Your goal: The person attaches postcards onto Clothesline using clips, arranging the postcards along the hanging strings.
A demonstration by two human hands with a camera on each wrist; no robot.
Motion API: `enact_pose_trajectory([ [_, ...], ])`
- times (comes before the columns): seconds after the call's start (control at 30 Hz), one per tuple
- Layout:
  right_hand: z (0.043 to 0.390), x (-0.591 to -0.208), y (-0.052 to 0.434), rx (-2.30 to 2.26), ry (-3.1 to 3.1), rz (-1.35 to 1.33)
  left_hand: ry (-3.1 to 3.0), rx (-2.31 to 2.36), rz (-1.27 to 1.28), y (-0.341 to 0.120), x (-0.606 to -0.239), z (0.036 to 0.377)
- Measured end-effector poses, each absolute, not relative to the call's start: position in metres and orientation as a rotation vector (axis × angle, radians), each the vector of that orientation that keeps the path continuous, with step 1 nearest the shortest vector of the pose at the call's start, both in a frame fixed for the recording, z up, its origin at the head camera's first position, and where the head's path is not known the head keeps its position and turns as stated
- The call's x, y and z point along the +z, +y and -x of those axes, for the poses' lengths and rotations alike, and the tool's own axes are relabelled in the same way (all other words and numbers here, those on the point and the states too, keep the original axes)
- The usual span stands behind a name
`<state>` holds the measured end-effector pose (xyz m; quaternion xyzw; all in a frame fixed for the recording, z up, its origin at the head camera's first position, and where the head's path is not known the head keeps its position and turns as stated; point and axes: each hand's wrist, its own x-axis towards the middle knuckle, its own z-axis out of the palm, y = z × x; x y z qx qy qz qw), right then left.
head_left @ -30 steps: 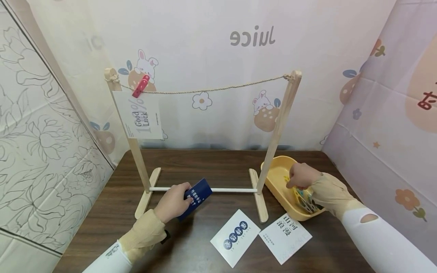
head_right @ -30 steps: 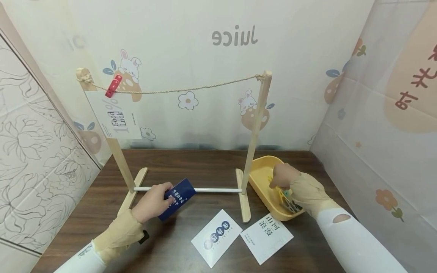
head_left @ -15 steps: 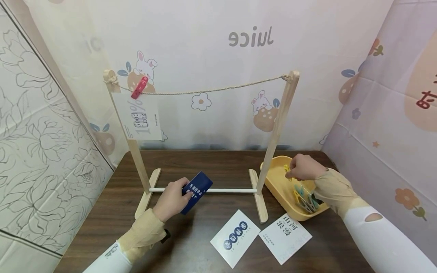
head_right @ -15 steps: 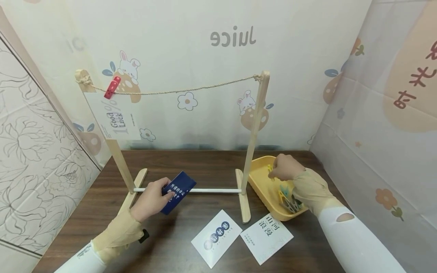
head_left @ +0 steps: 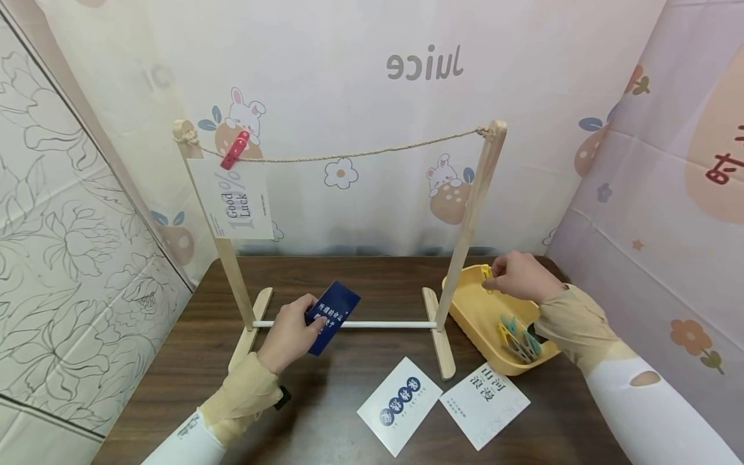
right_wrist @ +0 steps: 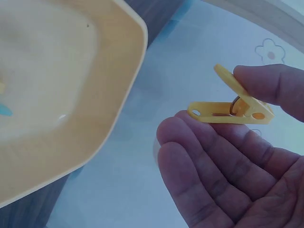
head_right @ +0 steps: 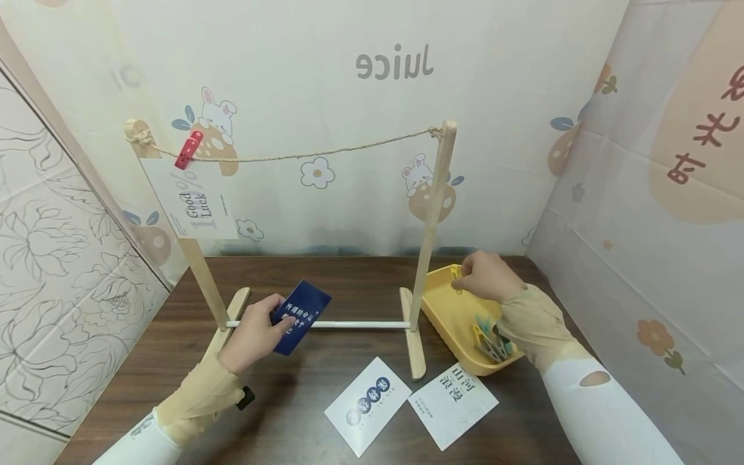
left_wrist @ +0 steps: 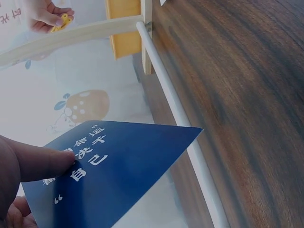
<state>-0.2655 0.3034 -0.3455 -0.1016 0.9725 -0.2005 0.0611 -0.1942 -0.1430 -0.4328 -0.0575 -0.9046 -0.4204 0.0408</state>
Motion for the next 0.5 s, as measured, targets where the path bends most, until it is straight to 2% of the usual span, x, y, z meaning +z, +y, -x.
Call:
enact_pose_trajectory([
  [0.5, 0.248, -0.332, 0.293, -0.703, 3.099, 0.379, -2.621, -1.443, 0.175, -0.146, -0.427, 0.196],
])
